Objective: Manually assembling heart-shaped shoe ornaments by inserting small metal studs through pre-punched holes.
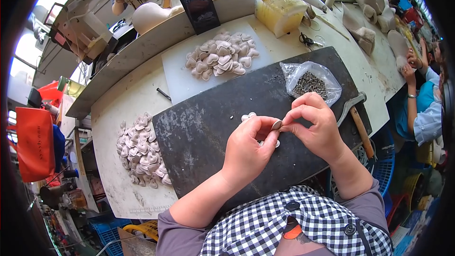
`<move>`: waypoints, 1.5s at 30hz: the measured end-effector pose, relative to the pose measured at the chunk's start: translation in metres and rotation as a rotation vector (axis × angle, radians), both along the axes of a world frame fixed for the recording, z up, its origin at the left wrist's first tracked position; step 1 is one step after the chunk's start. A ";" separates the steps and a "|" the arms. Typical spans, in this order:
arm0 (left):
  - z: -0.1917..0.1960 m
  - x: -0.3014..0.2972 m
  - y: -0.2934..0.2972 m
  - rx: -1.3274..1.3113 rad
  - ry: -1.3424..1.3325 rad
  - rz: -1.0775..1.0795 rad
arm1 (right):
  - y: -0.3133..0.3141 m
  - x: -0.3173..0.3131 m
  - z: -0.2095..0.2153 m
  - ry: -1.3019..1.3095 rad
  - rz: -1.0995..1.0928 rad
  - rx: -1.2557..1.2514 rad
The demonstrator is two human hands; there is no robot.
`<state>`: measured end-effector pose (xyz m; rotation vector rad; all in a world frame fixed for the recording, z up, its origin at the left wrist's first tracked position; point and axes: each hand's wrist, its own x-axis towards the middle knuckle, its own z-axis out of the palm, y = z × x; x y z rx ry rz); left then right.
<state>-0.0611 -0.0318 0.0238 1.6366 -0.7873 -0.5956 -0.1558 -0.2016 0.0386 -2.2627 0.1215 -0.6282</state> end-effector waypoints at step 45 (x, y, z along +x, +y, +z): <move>-0.014 0.104 0.015 0.144 -0.658 0.314 | 0.008 0.008 -0.018 -0.005 0.002 -0.212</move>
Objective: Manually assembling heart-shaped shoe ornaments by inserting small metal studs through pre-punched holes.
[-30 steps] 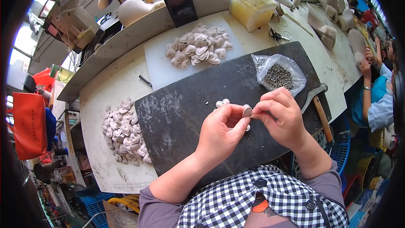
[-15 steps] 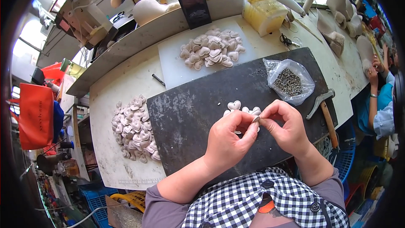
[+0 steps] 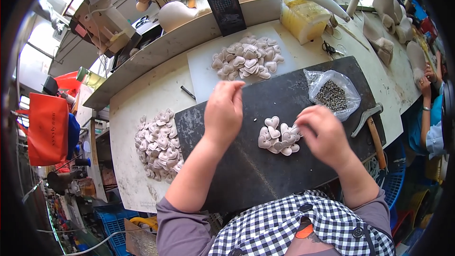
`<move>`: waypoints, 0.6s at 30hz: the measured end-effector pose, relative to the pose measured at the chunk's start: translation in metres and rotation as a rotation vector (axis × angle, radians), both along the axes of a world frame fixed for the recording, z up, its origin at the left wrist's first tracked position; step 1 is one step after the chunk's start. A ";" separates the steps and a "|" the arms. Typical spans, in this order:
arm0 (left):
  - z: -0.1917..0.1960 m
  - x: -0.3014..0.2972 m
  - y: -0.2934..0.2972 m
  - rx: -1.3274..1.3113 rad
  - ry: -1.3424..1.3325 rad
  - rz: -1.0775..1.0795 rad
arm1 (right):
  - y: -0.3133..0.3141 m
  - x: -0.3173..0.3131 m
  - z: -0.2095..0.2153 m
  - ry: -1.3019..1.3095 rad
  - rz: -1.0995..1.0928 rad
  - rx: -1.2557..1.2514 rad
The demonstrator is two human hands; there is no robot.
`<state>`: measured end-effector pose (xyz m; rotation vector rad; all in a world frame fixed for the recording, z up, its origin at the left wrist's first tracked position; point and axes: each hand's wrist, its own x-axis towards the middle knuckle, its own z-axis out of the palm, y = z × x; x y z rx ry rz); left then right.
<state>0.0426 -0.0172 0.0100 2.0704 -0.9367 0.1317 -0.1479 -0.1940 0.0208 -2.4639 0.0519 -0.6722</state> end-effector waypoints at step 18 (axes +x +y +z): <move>-0.017 0.013 0.003 -0.333 0.710 -0.018 | -0.073 0.015 -0.024 0.149 -0.238 -0.236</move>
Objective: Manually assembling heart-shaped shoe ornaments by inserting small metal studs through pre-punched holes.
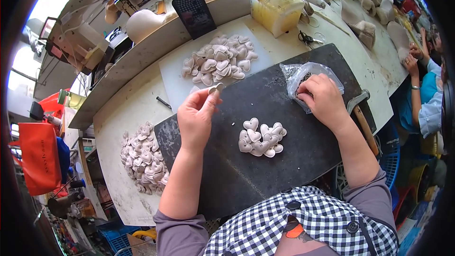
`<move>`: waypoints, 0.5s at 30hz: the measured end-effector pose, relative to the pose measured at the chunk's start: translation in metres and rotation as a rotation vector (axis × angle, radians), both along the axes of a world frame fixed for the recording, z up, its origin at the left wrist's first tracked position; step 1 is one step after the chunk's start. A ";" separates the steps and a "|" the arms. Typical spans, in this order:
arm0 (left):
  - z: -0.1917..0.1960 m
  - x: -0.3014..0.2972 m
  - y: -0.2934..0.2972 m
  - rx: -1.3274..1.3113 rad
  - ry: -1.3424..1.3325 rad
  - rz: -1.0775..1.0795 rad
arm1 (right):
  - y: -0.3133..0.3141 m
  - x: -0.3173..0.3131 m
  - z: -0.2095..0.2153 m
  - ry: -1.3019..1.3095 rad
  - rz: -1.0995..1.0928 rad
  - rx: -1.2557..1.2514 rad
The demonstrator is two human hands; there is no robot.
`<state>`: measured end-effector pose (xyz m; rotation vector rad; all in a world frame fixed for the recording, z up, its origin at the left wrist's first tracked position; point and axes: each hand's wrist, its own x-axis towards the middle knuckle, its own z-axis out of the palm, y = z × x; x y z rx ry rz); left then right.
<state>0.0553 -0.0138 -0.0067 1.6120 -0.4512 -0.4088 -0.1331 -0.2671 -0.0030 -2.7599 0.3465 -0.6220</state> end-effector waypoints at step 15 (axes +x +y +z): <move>0.017 -0.092 0.000 -0.133 0.434 -0.282 | 0.067 -0.023 0.039 -0.197 0.174 0.677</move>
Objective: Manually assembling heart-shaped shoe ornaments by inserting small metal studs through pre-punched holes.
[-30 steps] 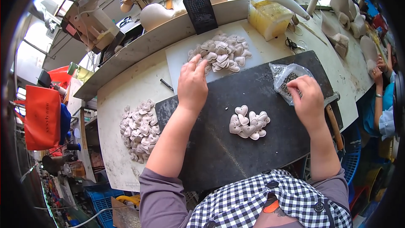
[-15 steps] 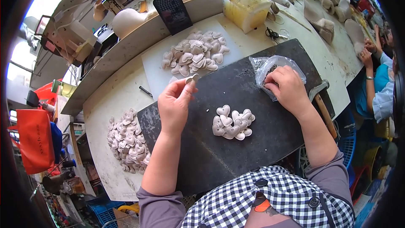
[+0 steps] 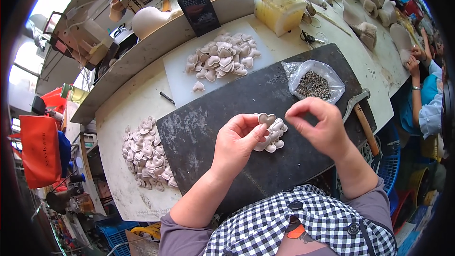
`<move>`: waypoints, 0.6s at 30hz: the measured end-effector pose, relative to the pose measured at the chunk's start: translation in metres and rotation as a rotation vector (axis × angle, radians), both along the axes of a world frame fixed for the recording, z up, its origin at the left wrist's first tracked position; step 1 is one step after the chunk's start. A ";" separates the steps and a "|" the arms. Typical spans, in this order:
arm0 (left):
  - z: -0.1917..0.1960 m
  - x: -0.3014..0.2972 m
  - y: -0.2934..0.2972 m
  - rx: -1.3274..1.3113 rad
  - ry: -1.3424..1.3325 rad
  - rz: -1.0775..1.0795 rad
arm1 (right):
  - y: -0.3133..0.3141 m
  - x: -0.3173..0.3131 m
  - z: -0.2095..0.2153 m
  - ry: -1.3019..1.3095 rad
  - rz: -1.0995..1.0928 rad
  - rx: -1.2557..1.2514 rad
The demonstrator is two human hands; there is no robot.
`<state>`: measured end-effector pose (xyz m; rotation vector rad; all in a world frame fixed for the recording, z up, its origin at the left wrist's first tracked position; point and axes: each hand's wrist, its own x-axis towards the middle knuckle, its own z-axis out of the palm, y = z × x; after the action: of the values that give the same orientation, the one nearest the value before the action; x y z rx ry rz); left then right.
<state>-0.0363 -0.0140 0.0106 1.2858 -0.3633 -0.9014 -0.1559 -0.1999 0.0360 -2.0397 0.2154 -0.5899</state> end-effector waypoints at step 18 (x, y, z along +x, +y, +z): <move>0.014 -0.024 0.003 0.033 -0.298 -0.014 | 0.025 0.007 -0.008 -0.226 0.018 -0.606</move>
<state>-0.0601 -0.0113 0.0244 1.4538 -0.5934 -0.7297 -0.1485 -0.1753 0.0278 -2.5195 -0.1354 -0.9522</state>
